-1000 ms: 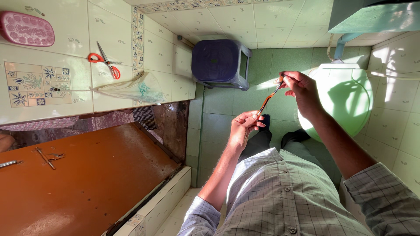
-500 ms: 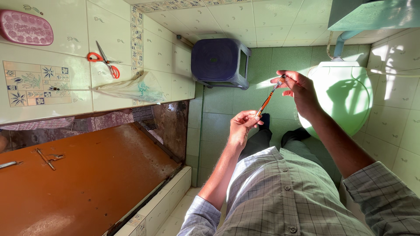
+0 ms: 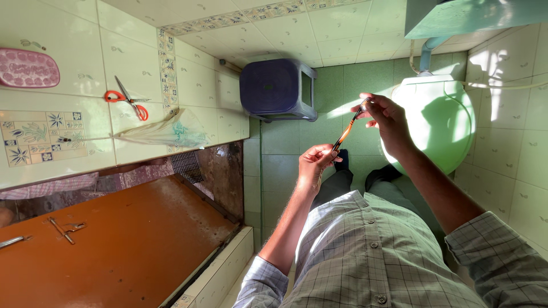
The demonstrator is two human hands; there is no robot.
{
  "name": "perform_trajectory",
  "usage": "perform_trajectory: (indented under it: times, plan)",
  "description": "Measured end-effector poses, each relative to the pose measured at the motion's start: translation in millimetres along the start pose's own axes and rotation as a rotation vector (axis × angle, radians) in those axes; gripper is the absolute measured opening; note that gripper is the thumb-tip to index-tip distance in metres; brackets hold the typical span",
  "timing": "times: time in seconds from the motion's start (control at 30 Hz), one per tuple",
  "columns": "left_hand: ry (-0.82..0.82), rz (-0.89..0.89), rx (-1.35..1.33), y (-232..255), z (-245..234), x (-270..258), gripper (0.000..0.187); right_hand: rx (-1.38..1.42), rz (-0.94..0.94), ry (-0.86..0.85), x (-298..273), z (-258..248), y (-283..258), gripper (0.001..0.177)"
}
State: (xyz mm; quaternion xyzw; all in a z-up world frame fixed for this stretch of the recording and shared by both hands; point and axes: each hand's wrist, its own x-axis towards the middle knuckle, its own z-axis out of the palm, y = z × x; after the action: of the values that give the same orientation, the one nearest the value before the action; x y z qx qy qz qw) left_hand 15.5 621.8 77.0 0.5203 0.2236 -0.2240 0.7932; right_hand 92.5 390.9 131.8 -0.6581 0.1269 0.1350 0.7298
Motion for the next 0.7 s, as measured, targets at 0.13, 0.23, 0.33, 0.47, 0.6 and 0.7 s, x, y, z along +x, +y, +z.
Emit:
perform_trajectory:
  times: [0.13,0.23,0.33,0.47,0.6,0.7]
  plan:
    - [-0.052,-0.007,0.012,-0.5,9.4,0.5,0.018,0.02,0.015,0.061,-2.0,-12.4,12.2,0.037]
    - [-0.072,-0.007,0.024,-0.6,18.5,2.4,0.019,0.043,-0.021,0.058,-8.3,-25.5,15.7,0.037]
    - [-0.121,-0.003,0.017,-1.3,26.3,2.8,0.024,0.07,-0.06,0.048,-15.1,-37.2,17.0,0.04]
    - [-0.15,-0.051,0.007,0.8,39.8,6.6,0.024,0.04,-0.063,0.098,-22.1,-49.0,17.0,0.045]
    - [-0.165,-0.074,0.085,5.1,52.1,6.8,0.024,0.078,-0.066,0.144,-26.9,-60.4,14.8,0.046]
    - [-0.188,-0.068,0.107,5.7,57.7,4.3,0.025,0.071,-0.074,0.176,-29.7,-67.7,14.4,0.045]
